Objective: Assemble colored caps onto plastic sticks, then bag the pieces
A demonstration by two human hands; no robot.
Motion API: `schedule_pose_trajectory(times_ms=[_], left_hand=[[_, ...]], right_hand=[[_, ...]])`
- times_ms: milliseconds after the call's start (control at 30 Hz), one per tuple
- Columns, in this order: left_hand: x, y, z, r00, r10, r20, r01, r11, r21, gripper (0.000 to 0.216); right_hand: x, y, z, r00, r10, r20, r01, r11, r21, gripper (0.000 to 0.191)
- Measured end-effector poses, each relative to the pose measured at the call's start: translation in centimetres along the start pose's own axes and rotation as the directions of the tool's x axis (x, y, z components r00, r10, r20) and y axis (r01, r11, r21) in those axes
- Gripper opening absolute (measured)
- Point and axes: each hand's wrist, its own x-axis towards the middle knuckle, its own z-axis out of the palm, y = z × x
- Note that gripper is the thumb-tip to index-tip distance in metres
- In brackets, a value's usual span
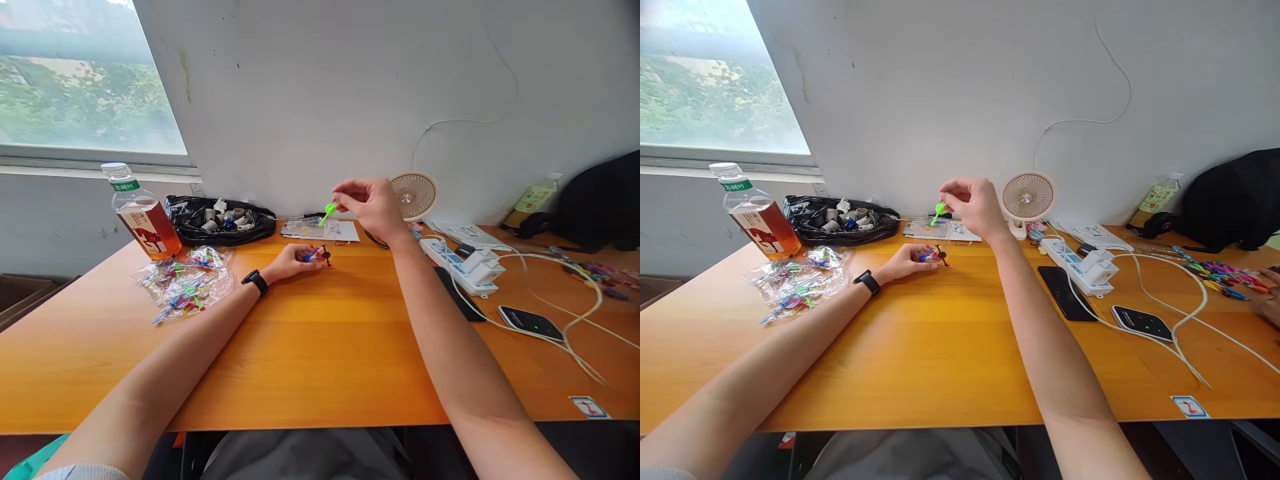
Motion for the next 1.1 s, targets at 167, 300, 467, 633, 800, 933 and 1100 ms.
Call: schedule_pose_trajectory(times_ms=[167, 300, 467, 633, 800, 933, 1100], left_hand=[[-0.1, 0.3, -0.1, 1.000, 0.010, 0.005, -0.010, 1.000, 0.030, 0.060], [-0.2, 0.4, -0.1, 0.999, 0.026, 0.019, -0.026, 1.000, 0.015, 0.060], [-0.1, 0.4, -0.2, 0.998, 0.039, 0.045, -0.040, 0.999, 0.033, 0.058], [-0.2, 0.6, -0.2, 0.998, 0.006, 0.064, -0.008, 1.000, 0.027, 0.059], [-0.4, 1.4, 0.0, 1.000, -0.015, 0.026, 0.014, 1.000, 0.012, 0.061], [-0.4, 2.0, -0.1, 1.000, 0.002, -0.007, -0.002, 1.000, 0.003, 0.057], [-0.5, 2.1, -0.2, 1.000, -0.019, -0.012, 0.019, 0.998, -0.059, 0.057]], right_hand=[[-0.4, 2.3, 2.0, 0.968, 0.139, 0.208, -0.102, 0.978, -0.179, 0.020], [-0.5, 2.7, 2.6, 0.936, 0.140, 0.322, -0.039, 0.953, -0.300, 0.016], [-0.5, 2.9, 2.3, 0.898, 0.159, 0.411, -0.023, 0.948, -0.317, 0.020], [-0.7, 2.5, 2.3, 0.871, 0.252, 0.422, -0.017, 0.874, -0.485, 0.031], [-0.6, 2.1, 0.9, 0.856, 0.301, 0.420, -0.022, 0.834, -0.552, 0.035], [-0.6, 2.6, 0.1, 0.784, 0.334, 0.523, 0.025, 0.825, -0.564, 0.010], [-0.7, 2.5, 0.5, 0.782, 0.334, 0.526, 0.020, 0.830, -0.557, 0.008]])
